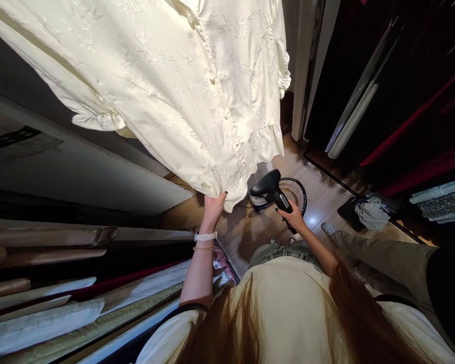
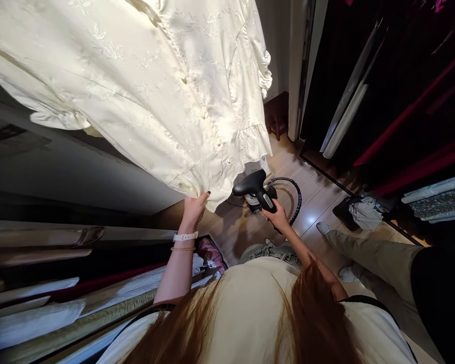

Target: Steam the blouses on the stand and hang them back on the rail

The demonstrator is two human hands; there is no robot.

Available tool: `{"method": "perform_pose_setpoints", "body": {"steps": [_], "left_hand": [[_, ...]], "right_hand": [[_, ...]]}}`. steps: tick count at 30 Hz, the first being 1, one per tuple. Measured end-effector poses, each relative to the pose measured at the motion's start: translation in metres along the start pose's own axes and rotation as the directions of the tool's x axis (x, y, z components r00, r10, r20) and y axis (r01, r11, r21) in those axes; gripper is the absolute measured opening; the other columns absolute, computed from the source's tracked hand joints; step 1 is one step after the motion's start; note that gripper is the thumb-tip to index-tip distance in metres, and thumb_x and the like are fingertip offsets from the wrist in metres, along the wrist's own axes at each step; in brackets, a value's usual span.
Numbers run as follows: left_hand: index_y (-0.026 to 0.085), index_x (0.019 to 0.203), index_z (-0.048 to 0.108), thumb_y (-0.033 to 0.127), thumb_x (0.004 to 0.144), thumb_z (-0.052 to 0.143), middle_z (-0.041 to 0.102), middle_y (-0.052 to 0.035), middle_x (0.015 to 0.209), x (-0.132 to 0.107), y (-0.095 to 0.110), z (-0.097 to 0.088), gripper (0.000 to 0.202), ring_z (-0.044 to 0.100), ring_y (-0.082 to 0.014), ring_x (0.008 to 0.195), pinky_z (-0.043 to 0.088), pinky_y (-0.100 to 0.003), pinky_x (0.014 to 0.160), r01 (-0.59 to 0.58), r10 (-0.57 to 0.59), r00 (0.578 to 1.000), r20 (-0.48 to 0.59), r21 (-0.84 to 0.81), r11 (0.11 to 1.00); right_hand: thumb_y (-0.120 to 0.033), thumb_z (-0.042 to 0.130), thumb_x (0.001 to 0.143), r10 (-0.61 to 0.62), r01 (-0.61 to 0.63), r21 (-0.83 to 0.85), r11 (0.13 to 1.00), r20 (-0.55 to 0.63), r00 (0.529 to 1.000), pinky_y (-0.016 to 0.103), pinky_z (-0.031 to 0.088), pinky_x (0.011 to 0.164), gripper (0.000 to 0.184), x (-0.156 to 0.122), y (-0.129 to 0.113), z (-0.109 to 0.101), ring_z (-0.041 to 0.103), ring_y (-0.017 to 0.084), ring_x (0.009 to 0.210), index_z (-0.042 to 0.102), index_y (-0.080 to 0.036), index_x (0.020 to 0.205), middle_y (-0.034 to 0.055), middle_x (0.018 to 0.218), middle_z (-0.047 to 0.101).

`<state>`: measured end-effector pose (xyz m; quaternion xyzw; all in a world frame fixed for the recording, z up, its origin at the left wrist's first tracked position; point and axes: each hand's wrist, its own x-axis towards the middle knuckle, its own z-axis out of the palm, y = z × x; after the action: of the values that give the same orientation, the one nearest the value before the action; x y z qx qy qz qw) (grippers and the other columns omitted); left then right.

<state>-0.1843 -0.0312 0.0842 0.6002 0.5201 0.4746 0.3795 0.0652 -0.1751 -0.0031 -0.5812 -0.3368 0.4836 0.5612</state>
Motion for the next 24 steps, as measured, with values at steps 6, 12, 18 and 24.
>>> {"method": "perform_pose_setpoints", "body": {"steps": [6, 12, 18, 24], "left_hand": [[0.014, 0.138, 0.059, 0.015, 0.069, 0.068, 0.067, -0.0177, 0.132, -0.015, 0.008, 0.005, 0.07, 0.058, -0.03, 0.135, 0.037, -0.046, 0.122, 0.087, -0.088, 0.996, 0.018, 0.008, 0.996], [0.012, 0.11, 0.072, 0.021, 0.071, 0.063, 0.077, -0.0131, 0.107, -0.031, 0.026, -0.002, 0.041, 0.068, -0.0318, 0.115, 0.051, -0.041, 0.106, 0.041, -0.046, 0.999, 0.005, 0.358, 0.933], [0.012, 0.106, 0.074, 0.025, 0.077, 0.06, 0.077, -0.0181, 0.109, -0.047, 0.035, -0.01, 0.035, 0.071, -0.0348, 0.107, 0.056, -0.037, 0.091, 0.058, -0.009, 0.996, -0.087, 0.58, 0.813], [0.013, 0.112, 0.073, 0.026, 0.084, 0.061, 0.075, -0.0209, 0.114, -0.059, 0.039, -0.021, 0.034, 0.07, -0.0387, 0.111, 0.055, -0.042, 0.092, 0.016, 0.031, 0.998, -0.059, 0.66, 0.751]], "right_hand": [[-0.047, 0.077, 0.066, 0.069, -0.067, -0.016, 0.998, 0.22, 0.973, 0.026, 0.042, 0.047, 0.047, 0.019, -0.018, -0.017, 0.048, 0.01, 0.048, 0.061, -0.018, 0.099, -0.0074, 0.066, 0.054], [-0.044, 0.077, 0.067, 0.066, -0.049, -0.07, 0.996, 0.277, 0.958, 0.026, 0.043, 0.045, 0.043, 0.042, -0.023, -0.021, 0.049, 0.01, 0.048, 0.061, -0.02, 0.097, -0.0068, 0.066, 0.056], [-0.047, 0.076, 0.066, 0.045, -0.025, -0.095, 0.995, 0.217, 0.975, 0.025, 0.042, 0.044, 0.04, 0.036, -0.016, -0.021, 0.048, 0.01, 0.048, 0.06, -0.02, 0.092, -0.0066, 0.065, 0.054], [-0.048, 0.072, 0.069, 0.022, -0.004, -0.096, 0.995, 0.194, 0.981, 0.024, 0.042, 0.047, 0.04, 0.045, -0.021, 0.015, 0.048, 0.01, 0.05, 0.061, -0.021, 0.095, -0.0052, 0.07, 0.057]]}}
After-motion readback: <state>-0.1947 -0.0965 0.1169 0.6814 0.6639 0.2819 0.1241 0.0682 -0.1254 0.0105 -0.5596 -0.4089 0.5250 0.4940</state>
